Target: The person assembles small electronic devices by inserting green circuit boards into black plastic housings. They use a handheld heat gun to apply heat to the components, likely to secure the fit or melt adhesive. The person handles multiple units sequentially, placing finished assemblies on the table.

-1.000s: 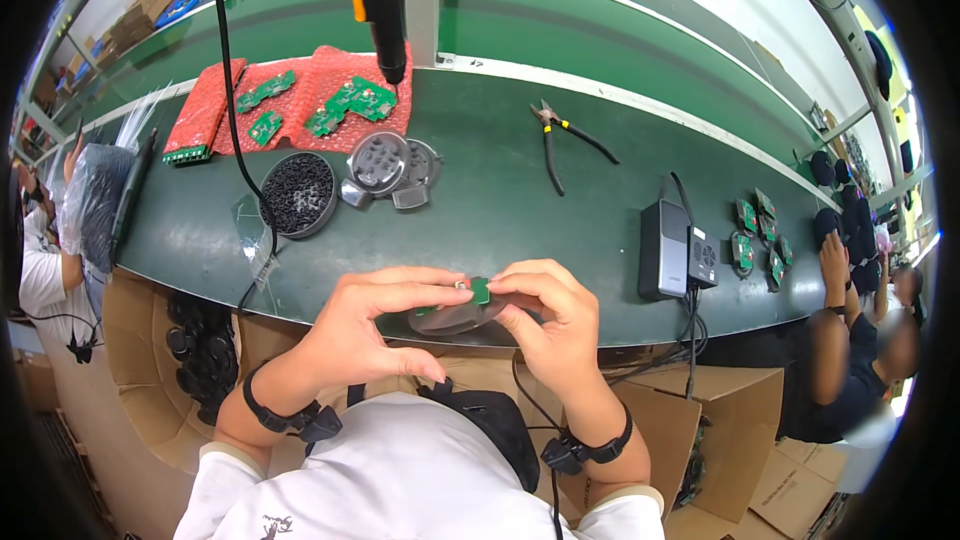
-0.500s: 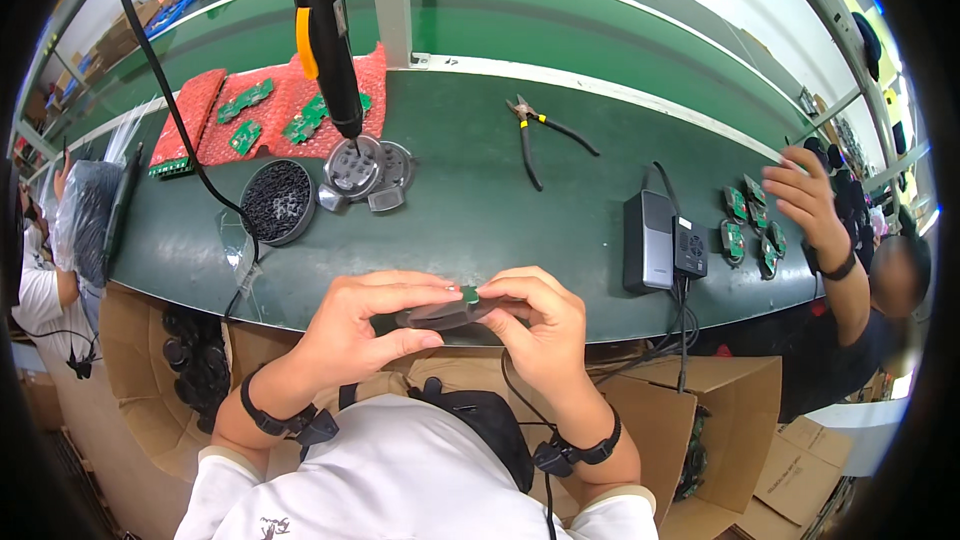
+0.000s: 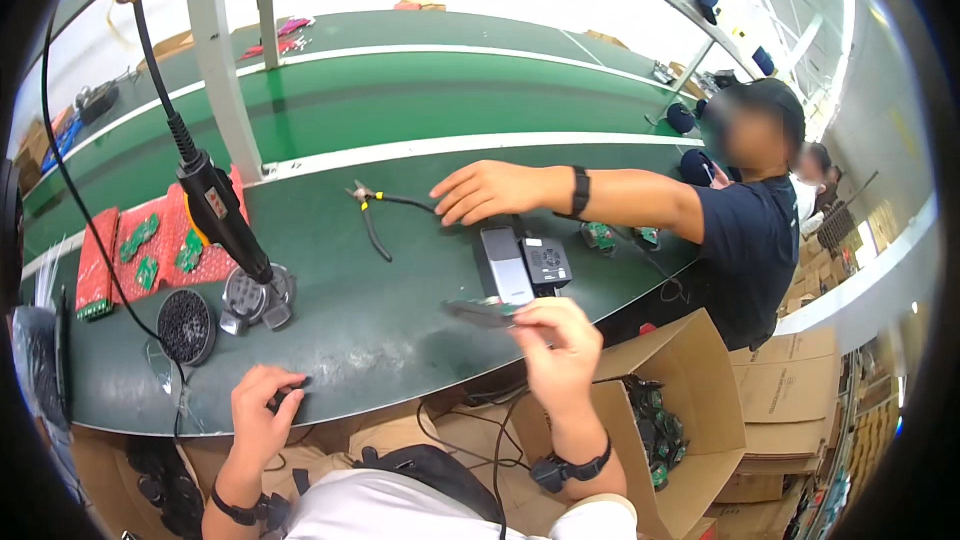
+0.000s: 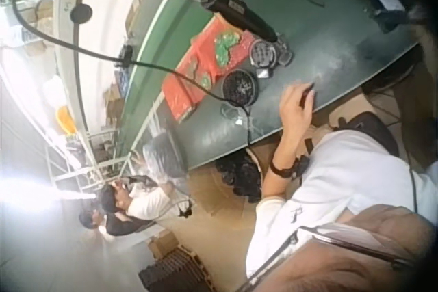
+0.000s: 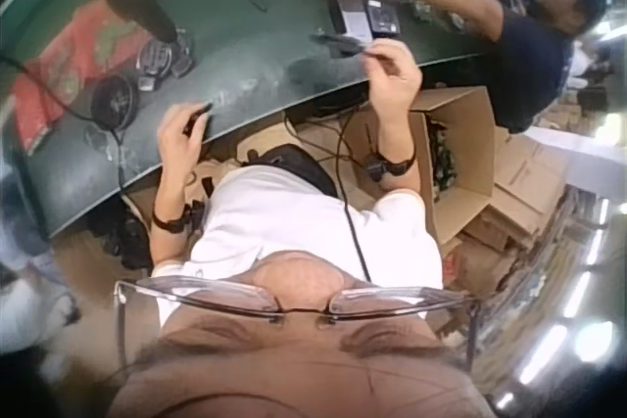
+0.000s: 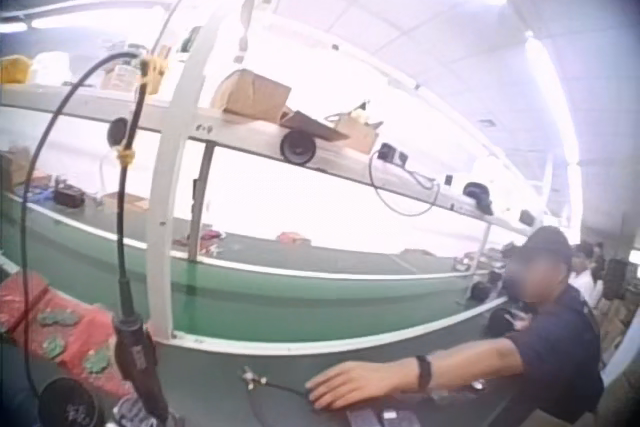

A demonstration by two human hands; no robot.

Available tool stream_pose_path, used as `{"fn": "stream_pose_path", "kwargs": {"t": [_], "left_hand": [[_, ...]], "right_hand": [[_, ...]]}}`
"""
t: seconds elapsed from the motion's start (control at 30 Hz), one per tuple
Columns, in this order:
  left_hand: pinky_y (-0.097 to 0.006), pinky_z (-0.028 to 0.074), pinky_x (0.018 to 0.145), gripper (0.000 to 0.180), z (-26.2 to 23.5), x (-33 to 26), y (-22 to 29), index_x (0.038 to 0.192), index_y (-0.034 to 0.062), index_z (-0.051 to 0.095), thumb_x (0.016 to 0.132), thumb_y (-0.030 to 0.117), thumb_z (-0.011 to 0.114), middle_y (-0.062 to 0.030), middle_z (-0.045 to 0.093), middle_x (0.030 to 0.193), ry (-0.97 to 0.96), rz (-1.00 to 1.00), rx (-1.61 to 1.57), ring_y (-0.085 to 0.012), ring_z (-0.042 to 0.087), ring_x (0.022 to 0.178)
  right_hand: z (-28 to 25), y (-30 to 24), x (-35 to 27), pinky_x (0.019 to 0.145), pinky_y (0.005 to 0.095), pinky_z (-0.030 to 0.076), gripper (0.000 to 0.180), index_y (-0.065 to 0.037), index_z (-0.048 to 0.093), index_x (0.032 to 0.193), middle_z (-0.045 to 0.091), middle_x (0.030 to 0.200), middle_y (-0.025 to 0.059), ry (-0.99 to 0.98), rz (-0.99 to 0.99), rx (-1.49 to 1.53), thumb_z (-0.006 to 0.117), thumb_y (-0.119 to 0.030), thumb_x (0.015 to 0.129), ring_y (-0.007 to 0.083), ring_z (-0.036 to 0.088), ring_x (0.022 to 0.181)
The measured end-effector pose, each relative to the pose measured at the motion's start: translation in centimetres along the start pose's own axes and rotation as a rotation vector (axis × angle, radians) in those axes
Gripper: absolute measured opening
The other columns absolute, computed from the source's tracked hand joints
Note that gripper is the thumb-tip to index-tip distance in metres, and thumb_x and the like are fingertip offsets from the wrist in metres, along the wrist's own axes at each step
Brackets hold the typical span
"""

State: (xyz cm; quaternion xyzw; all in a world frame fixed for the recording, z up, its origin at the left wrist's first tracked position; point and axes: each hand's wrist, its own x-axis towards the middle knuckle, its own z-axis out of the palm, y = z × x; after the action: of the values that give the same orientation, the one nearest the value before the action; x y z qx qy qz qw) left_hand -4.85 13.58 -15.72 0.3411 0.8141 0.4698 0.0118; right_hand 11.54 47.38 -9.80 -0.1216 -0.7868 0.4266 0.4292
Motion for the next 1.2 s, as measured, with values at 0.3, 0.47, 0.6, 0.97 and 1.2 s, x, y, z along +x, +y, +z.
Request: {"fn": "stream_pose_path", "kwargs": {"t": [0.3, 0.47, 0.6, 0.97, 1.2], "left_hand": [[-0.034, 0.049, 0.064, 0.016, 0.4, -0.3, -0.8, 0.093, 0.0055, 0.079, 0.079, -0.002, 0.077, -0.0082, 0.072, 0.088, 0.07, 0.075, 0.047, -0.0244, 0.065, 0.079], [-0.036, 0.05, 0.068, 0.017, 0.3, -0.4, -0.6, 0.093, 0.0059, 0.079, 0.078, -0.002, 0.077, -0.0083, 0.072, 0.089, 0.056, 0.061, 0.057, -0.0262, 0.065, 0.08], [-0.039, 0.051, 0.072, 0.018, 0.8, -0.3, -0.7, 0.093, 0.0065, 0.078, 0.077, -0.002, 0.078, -0.009, 0.07, 0.088, 0.053, 0.05, 0.023, -0.0278, 0.064, 0.081], [-0.04, 0.048, 0.071, 0.013, 0.9, -0.3, -1.1, 0.089, 0.0056, 0.077, 0.078, 0.0, 0.077, -0.0095, 0.069, 0.086, 0.058, 0.08, 0.04, -0.0296, 0.063, 0.081], [-0.04, 0.048, 0.069, 0.013, 1.4, 0.3, -0.8, 0.089, 0.0065, 0.077, 0.078, 0.0, 0.077, -0.0088, 0.069, 0.086, 0.066, 0.086, 0.063, -0.0286, 0.063, 0.079]], "right_hand": [[-7.9, 6.8, 0.8, 0.08, 0.0255, 0.057, 0.016, 0.002, 0.069, 0.098, 0.067, 0.106, 0.0068, 0.302, 0.05, -0.19, 0.076, 0.012, 0.087, 0.0136, 0.067, 0.094], [-10.1, 9.3, 0.7, 0.076, 0.0236, 0.056, 0.015, 0.001, 0.07, 0.098, 0.068, 0.099, 0.0045, 0.375, 0.138, -0.284, 0.078, 0.008, 0.088, 0.0111, 0.068, 0.086], [-12.0, 9.9, 0.7, 0.074, 0.026, 0.057, 0.014, 0.001, 0.072, 0.097, 0.071, 0.094, 0.005, 0.422, 0.174, -0.426, 0.081, 0.003, 0.087, 0.0126, 0.072, 0.083], [-18.3, 19.2, 5.9, 0.079, 0.0358, 0.06, 0.014, 0.001, 0.077, 0.098, 0.076, 0.093, 0.0156, 0.629, 0.14, -0.791, 0.078, -0.007, 0.087, 0.0248, 0.077, 0.083], [-28.3, 29.9, 11.6, 0.092, 0.0471, 0.056, 0.027, -0.003, 0.079, 0.111, 0.077, 0.103, 0.0213, 0.755, 0.496, -1.245, 0.074, -0.02, 0.091, 0.0385, 0.074, 0.099]]}}
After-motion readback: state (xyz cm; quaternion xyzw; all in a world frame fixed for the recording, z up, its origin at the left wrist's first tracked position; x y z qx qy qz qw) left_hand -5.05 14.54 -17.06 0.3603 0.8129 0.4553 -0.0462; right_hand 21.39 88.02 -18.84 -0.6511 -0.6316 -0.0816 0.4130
